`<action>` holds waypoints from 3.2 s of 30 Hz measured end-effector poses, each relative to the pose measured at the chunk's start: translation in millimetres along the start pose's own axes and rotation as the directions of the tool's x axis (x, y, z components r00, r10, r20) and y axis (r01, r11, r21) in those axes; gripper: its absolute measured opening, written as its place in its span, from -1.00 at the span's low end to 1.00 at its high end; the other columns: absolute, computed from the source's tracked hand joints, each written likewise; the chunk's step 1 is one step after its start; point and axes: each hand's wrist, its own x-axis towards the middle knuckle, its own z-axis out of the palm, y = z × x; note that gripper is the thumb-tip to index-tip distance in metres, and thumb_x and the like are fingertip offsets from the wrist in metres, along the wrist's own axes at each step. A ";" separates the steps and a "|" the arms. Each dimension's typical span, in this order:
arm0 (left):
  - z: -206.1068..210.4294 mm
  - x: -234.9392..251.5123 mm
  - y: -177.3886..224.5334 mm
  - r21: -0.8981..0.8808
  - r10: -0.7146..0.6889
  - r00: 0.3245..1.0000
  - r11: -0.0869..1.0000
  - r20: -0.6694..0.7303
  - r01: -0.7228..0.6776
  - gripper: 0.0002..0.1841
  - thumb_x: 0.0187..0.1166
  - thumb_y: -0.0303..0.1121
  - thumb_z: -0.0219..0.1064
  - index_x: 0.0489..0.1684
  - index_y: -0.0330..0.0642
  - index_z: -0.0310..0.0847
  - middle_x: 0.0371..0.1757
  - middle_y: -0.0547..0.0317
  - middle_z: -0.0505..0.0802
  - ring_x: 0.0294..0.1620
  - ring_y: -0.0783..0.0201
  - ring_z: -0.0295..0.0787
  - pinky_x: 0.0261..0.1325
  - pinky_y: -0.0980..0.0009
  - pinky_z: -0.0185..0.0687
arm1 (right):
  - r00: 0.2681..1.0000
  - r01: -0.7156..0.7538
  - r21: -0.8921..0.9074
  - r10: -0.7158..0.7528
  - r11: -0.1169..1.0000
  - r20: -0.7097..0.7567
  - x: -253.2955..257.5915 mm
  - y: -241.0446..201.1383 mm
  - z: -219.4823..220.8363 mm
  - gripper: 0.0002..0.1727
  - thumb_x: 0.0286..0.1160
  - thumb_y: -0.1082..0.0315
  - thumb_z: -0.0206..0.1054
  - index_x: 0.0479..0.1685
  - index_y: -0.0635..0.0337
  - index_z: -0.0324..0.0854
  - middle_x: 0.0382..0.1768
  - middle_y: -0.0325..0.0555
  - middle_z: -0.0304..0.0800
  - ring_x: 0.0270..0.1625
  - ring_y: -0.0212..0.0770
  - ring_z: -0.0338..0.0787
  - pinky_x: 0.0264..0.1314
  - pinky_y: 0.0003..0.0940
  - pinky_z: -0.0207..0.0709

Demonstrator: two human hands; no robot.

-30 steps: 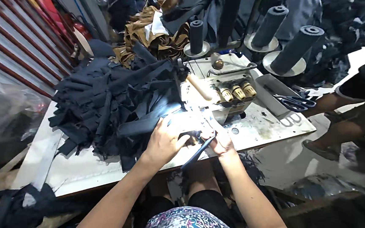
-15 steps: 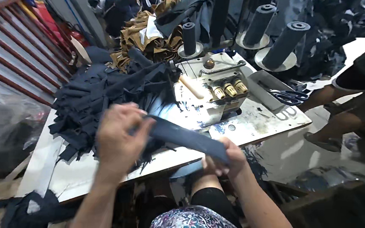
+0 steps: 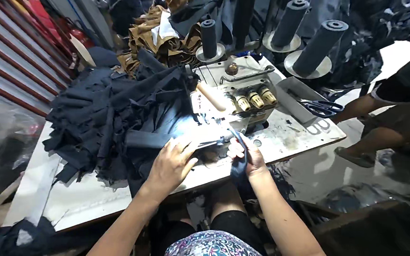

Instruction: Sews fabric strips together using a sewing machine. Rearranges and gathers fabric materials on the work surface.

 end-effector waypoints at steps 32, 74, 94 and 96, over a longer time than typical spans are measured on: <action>-62.9 13.4 48.3 -0.493 -0.207 0.973 0.860 -0.103 0.130 -0.71 0.51 -0.10 0.45 -0.57 -0.03 0.75 0.11 0.28 0.85 0.28 0.34 0.75 0.27 0.27 0.74 | 0.858 0.100 -0.421 0.136 0.901 0.495 -33.0 15.7 73.1 -0.74 0.68 0.03 0.29 -0.06 -0.08 0.82 -0.27 -0.41 0.89 -0.29 -0.54 0.82 -0.24 -0.58 0.71; -35.8 25.8 48.4 -0.399 -0.190 0.980 0.904 -0.063 0.150 -0.51 0.53 0.21 0.32 -0.46 -0.01 0.84 0.05 0.20 0.84 0.16 0.17 0.74 0.22 0.00 0.65 | 0.984 0.011 -0.538 0.086 0.843 0.155 -25.8 28.9 71.7 -0.83 0.56 0.14 0.39 -0.28 -0.02 0.79 -0.38 -0.36 0.87 -0.37 -0.48 0.82 -0.25 -0.51 0.73; 10.9 7.2 19.2 -0.006 0.024 1.000 1.000 -0.015 -0.024 -0.57 0.65 -0.18 0.24 0.31 -0.27 0.73 0.29 -0.12 0.84 0.40 -0.11 0.75 0.57 -0.09 0.50 | 0.994 0.044 -0.087 -0.053 0.995 -0.094 12.8 6.6 11.1 -0.59 0.85 0.12 -0.07 -0.14 0.03 0.70 -0.64 -0.38 0.58 -0.58 -0.47 0.63 -0.37 -0.58 0.63; 11.6 16.5 26.7 0.016 -0.014 1.000 1.000 -0.018 0.014 -0.60 0.65 -0.19 0.27 0.27 -0.28 0.74 0.33 -0.10 0.82 0.45 -0.09 0.71 0.60 -0.03 0.48 | 0.969 0.103 -0.110 -0.124 0.989 -0.212 20.6 9.4 21.2 -0.53 0.88 0.10 -0.14 -0.11 0.06 0.70 -0.59 -0.34 0.61 -0.59 -0.48 0.63 -0.43 -0.59 0.63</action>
